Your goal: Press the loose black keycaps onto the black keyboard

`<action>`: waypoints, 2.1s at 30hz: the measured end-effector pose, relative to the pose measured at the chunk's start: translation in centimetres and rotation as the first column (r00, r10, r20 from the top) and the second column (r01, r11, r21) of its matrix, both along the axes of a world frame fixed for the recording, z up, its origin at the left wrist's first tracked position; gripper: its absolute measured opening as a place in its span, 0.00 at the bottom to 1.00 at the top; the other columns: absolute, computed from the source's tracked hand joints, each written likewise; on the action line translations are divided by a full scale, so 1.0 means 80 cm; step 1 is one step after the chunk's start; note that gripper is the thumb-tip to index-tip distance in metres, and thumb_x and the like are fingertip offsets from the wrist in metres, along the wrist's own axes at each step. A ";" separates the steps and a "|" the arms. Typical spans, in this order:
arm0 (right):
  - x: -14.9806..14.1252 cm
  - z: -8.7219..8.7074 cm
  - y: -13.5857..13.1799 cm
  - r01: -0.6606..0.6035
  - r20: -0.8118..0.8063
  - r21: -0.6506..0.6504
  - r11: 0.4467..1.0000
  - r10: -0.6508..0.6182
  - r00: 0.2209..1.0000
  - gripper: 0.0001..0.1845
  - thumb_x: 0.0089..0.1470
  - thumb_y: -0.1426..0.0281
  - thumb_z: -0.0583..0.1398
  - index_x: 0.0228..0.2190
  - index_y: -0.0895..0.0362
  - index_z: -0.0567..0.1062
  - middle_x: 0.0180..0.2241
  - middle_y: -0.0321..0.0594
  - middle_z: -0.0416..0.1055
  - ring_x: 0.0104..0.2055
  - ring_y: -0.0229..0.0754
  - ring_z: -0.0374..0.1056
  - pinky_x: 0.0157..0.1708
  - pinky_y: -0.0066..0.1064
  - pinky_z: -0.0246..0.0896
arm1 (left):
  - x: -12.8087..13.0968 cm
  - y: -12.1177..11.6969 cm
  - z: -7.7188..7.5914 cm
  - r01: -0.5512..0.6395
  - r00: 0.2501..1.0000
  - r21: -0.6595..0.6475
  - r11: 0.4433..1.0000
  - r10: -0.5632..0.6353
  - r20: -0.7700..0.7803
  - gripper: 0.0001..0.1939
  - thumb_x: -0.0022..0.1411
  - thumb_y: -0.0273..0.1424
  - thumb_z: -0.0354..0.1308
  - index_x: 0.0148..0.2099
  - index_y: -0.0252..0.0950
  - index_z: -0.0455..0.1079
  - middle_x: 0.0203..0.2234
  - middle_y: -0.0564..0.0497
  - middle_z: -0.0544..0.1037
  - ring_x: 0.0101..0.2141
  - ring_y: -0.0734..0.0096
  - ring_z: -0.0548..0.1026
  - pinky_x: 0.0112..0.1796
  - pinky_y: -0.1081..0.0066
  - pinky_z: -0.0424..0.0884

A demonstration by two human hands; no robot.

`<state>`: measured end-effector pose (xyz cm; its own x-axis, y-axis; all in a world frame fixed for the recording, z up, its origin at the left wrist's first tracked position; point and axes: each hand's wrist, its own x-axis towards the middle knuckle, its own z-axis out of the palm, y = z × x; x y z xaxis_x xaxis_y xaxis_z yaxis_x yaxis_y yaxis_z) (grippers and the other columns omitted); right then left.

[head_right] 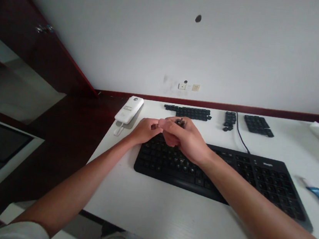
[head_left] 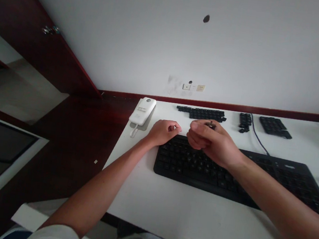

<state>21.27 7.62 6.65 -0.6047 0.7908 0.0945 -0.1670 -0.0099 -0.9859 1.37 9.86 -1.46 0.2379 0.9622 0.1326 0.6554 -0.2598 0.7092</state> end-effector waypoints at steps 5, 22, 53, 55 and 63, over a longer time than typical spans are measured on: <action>-0.023 -0.031 -0.001 0.132 -0.197 -0.226 0.965 -0.178 0.964 0.30 0.57 0.64 0.64 0.14 0.52 0.53 0.13 0.26 0.43 0.16 0.31 0.39 0.19 0.33 0.35 | 0.000 0.001 0.000 0.007 1.000 -0.014 1.000 -0.007 -0.016 0.16 0.66 0.40 0.56 0.40 0.37 0.83 0.25 0.54 0.77 0.27 0.73 0.68 0.31 0.72 0.58; -0.038 -0.050 0.002 0.029 0.041 0.057 0.998 -0.031 0.999 0.28 0.58 0.60 0.64 0.14 0.54 0.59 0.14 0.30 0.53 0.19 0.32 0.45 0.20 0.33 0.40 | -0.003 0.002 0.000 0.044 0.998 -0.026 0.999 -0.045 -0.037 0.15 0.64 0.38 0.56 0.42 0.38 0.82 0.28 0.52 0.81 0.30 0.70 0.73 0.34 0.71 0.62; -0.043 -0.050 -0.009 0.021 0.064 0.160 0.987 -0.032 0.997 0.29 0.59 0.57 0.64 0.15 0.54 0.58 0.15 0.28 0.52 0.19 0.31 0.44 0.20 0.32 0.39 | -0.001 0.000 -0.002 0.019 0.999 -0.066 0.998 -0.017 0.034 0.14 0.58 0.37 0.57 0.38 0.36 0.81 0.23 0.55 0.76 0.27 0.73 0.67 0.31 0.71 0.59; -0.043 -0.050 -0.009 0.025 0.060 0.166 0.986 -0.036 0.998 0.29 0.59 0.57 0.64 0.16 0.54 0.58 0.15 0.28 0.52 0.20 0.31 0.44 0.20 0.32 0.39 | 0.000 0.000 -0.001 0.016 0.999 -0.074 0.997 -0.014 0.031 0.14 0.58 0.37 0.57 0.38 0.36 0.81 0.24 0.54 0.76 0.27 0.73 0.67 0.31 0.71 0.59; -0.043 -0.054 -0.007 0.021 0.039 0.146 0.989 -0.027 0.999 0.29 0.59 0.59 0.64 0.15 0.53 0.58 0.15 0.29 0.52 0.20 0.32 0.45 0.21 0.33 0.39 | 0.000 0.000 -0.001 0.015 1.000 -0.061 0.998 -0.013 0.021 0.15 0.58 0.38 0.57 0.38 0.36 0.81 0.23 0.54 0.75 0.27 0.73 0.66 0.30 0.70 0.58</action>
